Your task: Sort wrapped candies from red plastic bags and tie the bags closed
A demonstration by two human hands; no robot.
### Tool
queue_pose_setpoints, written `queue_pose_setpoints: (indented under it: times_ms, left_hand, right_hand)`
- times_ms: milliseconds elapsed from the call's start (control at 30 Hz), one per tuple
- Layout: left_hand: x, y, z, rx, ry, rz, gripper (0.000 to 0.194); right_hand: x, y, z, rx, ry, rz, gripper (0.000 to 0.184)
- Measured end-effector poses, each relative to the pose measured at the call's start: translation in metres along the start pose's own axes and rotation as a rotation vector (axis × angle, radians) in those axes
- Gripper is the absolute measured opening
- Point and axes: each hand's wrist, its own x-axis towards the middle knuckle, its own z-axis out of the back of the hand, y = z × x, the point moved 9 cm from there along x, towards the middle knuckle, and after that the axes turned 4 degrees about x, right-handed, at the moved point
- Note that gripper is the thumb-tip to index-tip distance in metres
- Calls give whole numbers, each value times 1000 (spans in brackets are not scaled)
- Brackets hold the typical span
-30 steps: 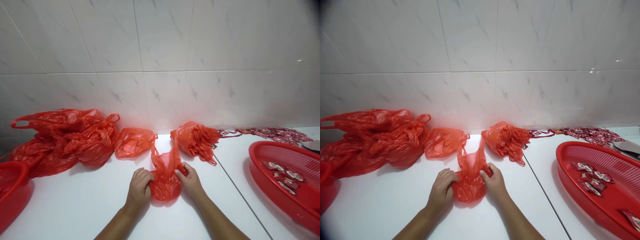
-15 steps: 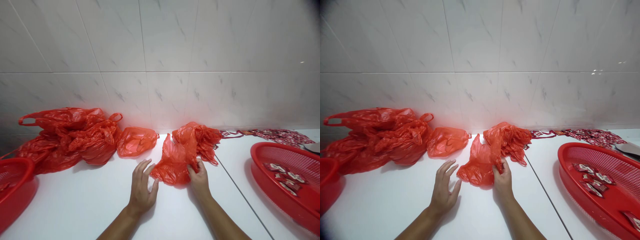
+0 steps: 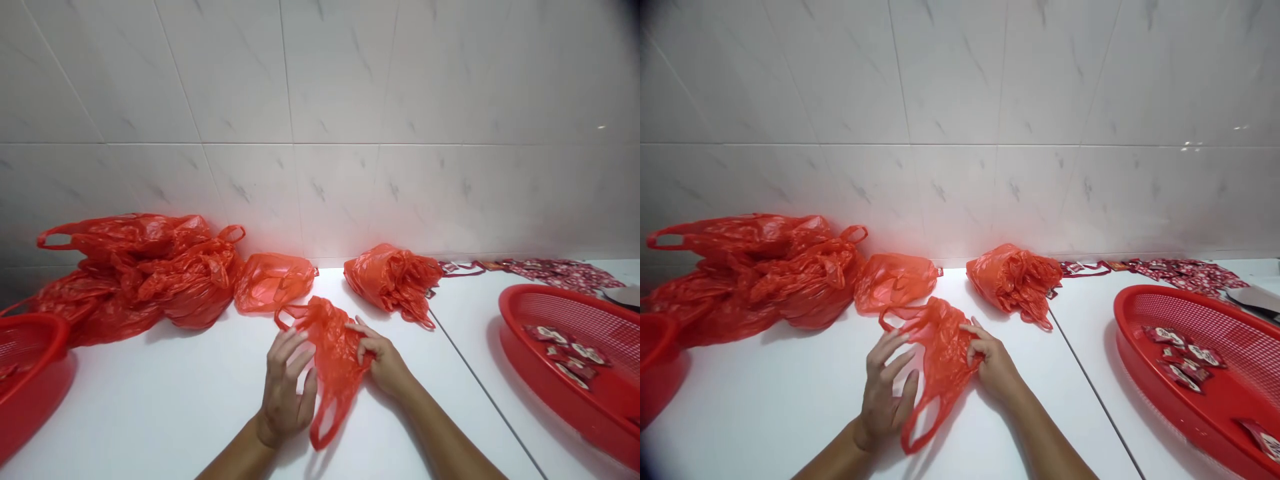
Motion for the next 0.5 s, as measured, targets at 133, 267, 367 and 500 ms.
queue_pose_setpoints:
  times_ms: [133, 267, 367, 500]
  left_hand:
    - [4, -8, -9, -66, 122, -83, 40]
    - [-4, 11, -35, 66, 360, 82, 24]
    - [-11, 30, -44, 182, 455, 212, 24]
    - [-15, 33, -48, 183, 510, 200, 24]
  right_hand:
    - [-2, -14, -9, 57, 67, -101, 20]
    - [-3, -15, -10, 43, 60, -135, 19]
    - [-1, -17, -4, 86, 23, -165, 16]
    - [1, -22, 1, 130, -7, -193, 12]
